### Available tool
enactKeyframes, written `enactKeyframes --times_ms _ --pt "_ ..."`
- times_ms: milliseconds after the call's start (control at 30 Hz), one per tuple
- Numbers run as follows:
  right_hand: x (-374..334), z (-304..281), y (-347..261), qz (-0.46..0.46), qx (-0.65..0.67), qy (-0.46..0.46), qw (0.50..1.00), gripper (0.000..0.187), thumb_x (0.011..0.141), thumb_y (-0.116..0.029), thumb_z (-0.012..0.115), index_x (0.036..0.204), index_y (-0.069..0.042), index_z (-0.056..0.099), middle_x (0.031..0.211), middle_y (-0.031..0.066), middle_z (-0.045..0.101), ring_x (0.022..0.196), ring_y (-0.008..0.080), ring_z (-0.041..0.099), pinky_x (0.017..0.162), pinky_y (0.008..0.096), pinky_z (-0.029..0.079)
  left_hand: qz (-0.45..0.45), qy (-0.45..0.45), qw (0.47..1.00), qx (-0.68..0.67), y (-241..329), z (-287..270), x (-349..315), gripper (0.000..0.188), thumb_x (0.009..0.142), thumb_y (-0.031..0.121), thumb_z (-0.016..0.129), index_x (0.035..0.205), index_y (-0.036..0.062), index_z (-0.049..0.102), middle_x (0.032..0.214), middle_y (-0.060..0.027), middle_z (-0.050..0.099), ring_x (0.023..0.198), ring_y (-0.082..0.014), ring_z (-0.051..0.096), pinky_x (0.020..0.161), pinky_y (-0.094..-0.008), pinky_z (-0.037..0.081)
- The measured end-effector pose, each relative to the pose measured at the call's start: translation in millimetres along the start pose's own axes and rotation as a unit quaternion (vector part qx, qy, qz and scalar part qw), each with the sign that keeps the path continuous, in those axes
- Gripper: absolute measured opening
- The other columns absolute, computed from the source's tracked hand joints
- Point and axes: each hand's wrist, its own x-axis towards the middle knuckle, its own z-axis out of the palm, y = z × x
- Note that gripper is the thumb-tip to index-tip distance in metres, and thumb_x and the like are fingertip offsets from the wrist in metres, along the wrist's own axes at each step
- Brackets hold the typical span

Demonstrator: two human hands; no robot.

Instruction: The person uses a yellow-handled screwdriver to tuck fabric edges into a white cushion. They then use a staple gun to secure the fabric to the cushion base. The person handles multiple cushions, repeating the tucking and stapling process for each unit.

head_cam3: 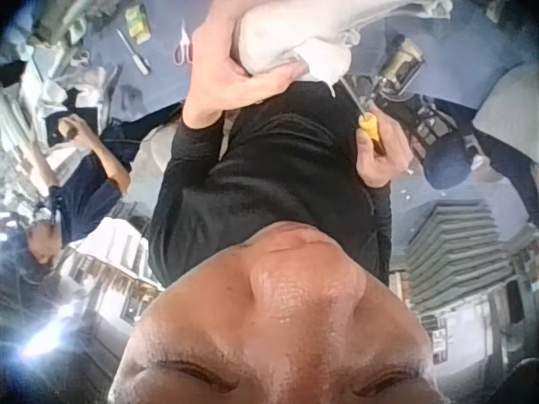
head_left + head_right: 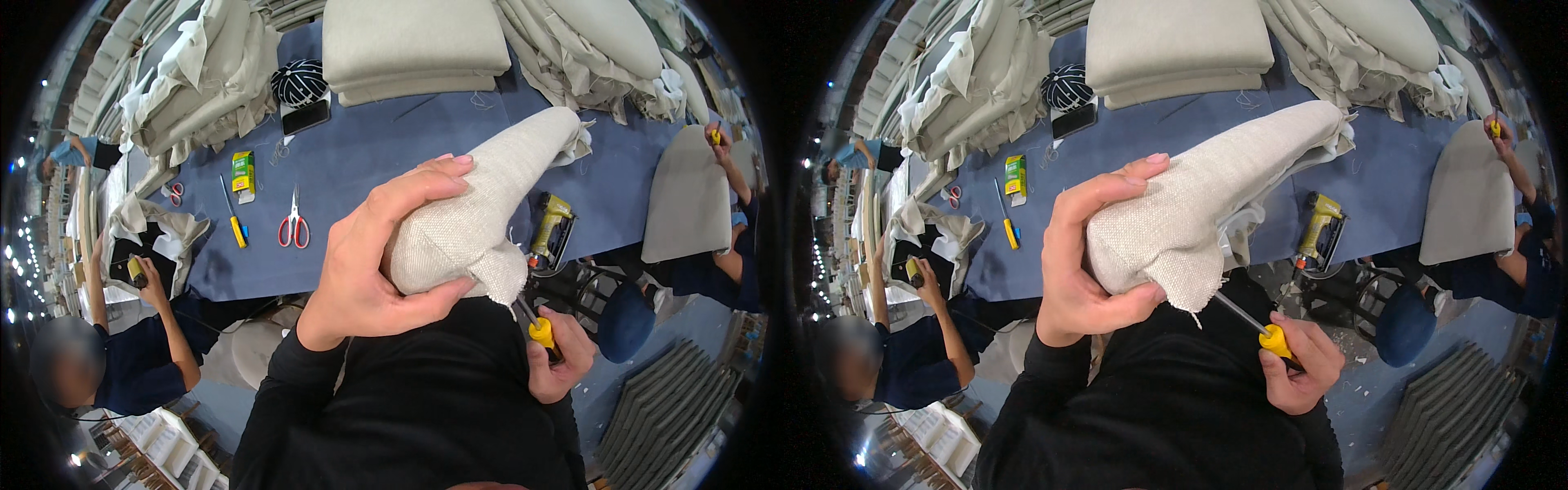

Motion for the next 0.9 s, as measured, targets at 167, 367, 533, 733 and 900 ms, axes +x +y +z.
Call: enactKeyframes --times_ms 167,367,533,733,900 --pt "14.0 -15.1 -2.7 -0.006 -0.043 -0.017 0.999 0.041 0.079 -0.012 0.084 0.117 0.002 0.081 0.095 0.0167 0.077 0.080 0.0258 0.076 0.074 0.0316 0.058 0.068 -0.013 0.992 0.104 4.4 -8.2 6.0 0.065 0.064 0.003 0.090 0.127 0.0046 0.074 0.138 -0.0234 0.070 0.127 -0.0435 0.069 0.110 -0.0505 0.054" --pt "21.3 -19.9 -3.5 -0.020 -0.064 0.001 0.998 0.040 0.083 -0.020 0.085 0.117 0.000 0.082 0.095 0.0165 0.078 0.080 0.0253 0.077 0.074 0.0314 0.058 0.211 0.038 0.953 0.216 -0.8 3.3 16.8 0.043 0.059 0.005 0.087 0.102 0.0115 0.083 0.122 -0.0152 0.070 0.114 -0.0414 0.070 0.095 -0.0487 0.060" --pt "15.8 -14.2 0.9 0.009 -0.024 0.009 1.000 0.042 0.085 -0.021 0.085 0.118 0.005 0.081 0.095 0.0181 0.078 0.080 0.0253 0.075 0.074 0.0320 0.058 0.263 0.067 0.944 0.186 -13.0 12.2 19.6 0.037 0.059 0.009 0.090 0.095 0.0130 0.086 0.124 -0.0131 0.070 0.111 -0.0388 0.071 0.091 -0.0470 0.062" --pt "14.2 -12.0 6.0 0.005 -0.005 0.015 1.000 0.041 0.087 -0.022 0.084 0.116 0.006 0.081 0.092 0.0179 0.077 0.078 0.0244 0.075 0.072 0.0320 0.057 0.222 0.037 0.967 0.122 -12.3 15.7 12.7 0.036 0.065 0.007 0.092 0.100 0.0108 0.085 0.138 -0.0215 0.066 0.118 -0.0406 0.071 0.097 -0.0495 0.062" --pt "20.0 -45.3 13.9 -0.055 -0.032 -0.015 0.998 0.041 0.086 -0.031 0.084 0.108 0.004 0.083 0.088 0.0166 0.077 0.073 0.0239 0.075 0.066 0.0316 0.057 0.008 -0.042 0.998 -0.041 3.4 -1.0 14.7 0.076 0.069 0.019 0.099 0.138 0.0037 0.069 0.148 -0.0249 0.063 0.134 -0.0433 0.065 0.109 -0.0521 0.053"
